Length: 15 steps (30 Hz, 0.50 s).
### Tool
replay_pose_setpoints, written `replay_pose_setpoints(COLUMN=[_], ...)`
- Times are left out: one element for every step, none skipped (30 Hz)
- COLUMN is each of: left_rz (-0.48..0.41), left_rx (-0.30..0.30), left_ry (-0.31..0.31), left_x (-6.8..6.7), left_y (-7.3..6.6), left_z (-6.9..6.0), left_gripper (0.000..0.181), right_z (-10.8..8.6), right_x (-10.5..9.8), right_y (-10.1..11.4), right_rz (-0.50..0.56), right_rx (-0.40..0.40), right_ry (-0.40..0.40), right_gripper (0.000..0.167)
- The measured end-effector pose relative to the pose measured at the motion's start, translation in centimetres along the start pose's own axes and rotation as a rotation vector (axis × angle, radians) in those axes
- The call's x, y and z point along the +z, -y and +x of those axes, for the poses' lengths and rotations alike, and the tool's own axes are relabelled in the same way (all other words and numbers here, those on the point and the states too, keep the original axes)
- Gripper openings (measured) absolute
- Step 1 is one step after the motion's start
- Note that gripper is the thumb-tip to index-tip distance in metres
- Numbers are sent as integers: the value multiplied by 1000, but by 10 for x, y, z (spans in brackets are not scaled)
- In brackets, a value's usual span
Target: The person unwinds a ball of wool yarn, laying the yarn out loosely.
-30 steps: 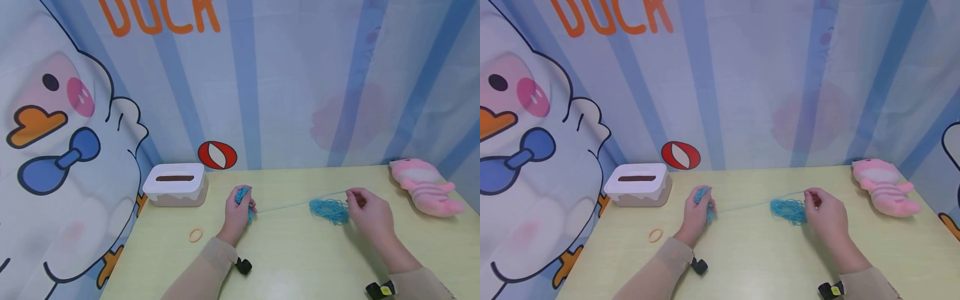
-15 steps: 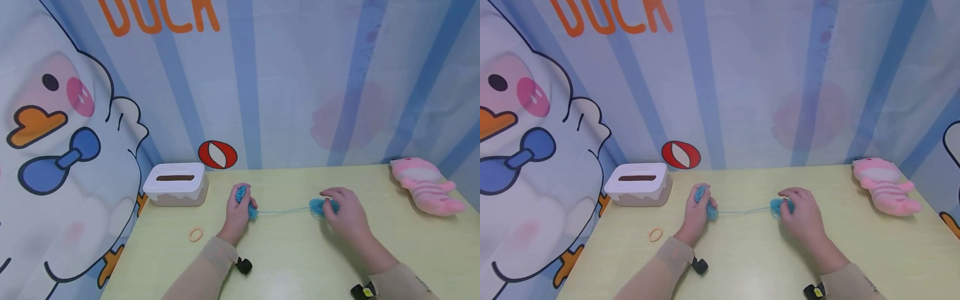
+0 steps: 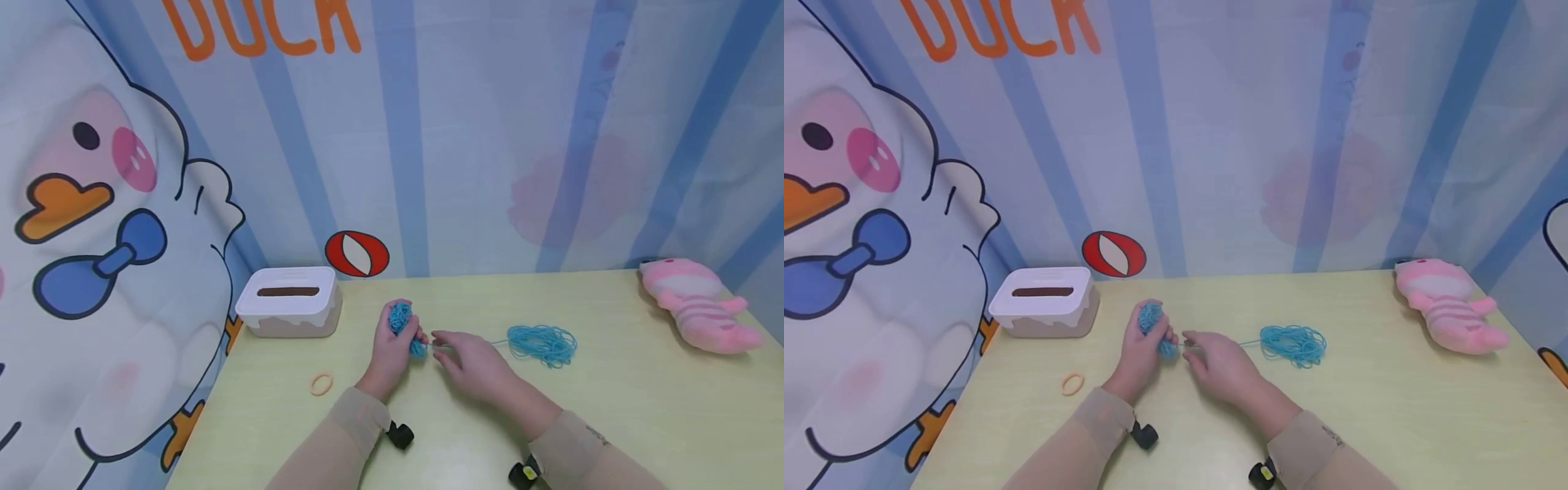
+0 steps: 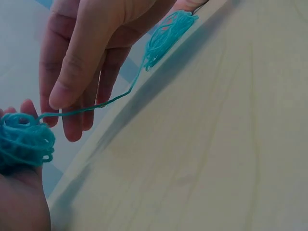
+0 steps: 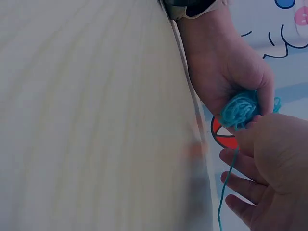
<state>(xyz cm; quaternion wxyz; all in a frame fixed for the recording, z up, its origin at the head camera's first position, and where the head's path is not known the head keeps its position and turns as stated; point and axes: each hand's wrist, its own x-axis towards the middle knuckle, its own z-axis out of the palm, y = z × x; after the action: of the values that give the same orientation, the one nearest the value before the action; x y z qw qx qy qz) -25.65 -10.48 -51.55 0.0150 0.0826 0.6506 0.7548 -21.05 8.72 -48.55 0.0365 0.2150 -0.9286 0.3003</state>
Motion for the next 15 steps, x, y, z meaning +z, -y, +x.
replay_pose_setpoints(left_rz=[-1, 0, 2, 6, 14, 27, 36, 41, 44, 49, 46, 39, 33, 37, 47], left_rx=[-3, -3, -4, -3, 0, 5, 12, 20, 28, 33, 36, 36, 31, 26, 20], left_ry=[4, 9, 10, 11, 9, 5, 0, -1, -1, -1, 2, 4, 7, 8, 4], left_x=[0, 0, 0, 0, 1, 1, 1, 1, 1, 1, 1, 1, 1, 1, 1], left_y=[0, 0, -1, -1, -1, -2, -2, -2, -1, -1, -1, 0, 0, 1, 1], left_z=[0, -1, -2, -2, -2, -2, -2, -2, -1, -1, 0, 0, 0, 0, 0], left_gripper=[44, 44, 45, 45, 45, 44, 43, 43, 42, 42, 41, 40, 40, 41, 42], right_z=[2, 4, 5, 5, 6, 6, 6, 6, 6, 6, 5, 5, 5, 5, 4], right_x=[2, 3, 4, 4, 4, 3, 2, 1, 0, -1, -2, -4, -6, -8, -11], right_y=[1, 2, 3, 4, 5, 6, 6, 5, 5, 5, 4, 4, 4, 3, 3], right_rz=[-5, -10, -16, -21, -23, -25, -27, -27, -27, -20, -13, -3, 11, 23, 40], right_rx=[10, 23, 35, 49, 61, 75, 86, 94, 100, 105, 109, 110, 108, 105, 100], right_ry=[-1, -6, -13, -20, -26, -30, -34, -40, -49, -61, -77, -96, -118, -141, -164], right_gripper=[39, 35, 31, 27, 23, 21, 19, 18, 17, 17, 17, 17, 17, 17, 17])
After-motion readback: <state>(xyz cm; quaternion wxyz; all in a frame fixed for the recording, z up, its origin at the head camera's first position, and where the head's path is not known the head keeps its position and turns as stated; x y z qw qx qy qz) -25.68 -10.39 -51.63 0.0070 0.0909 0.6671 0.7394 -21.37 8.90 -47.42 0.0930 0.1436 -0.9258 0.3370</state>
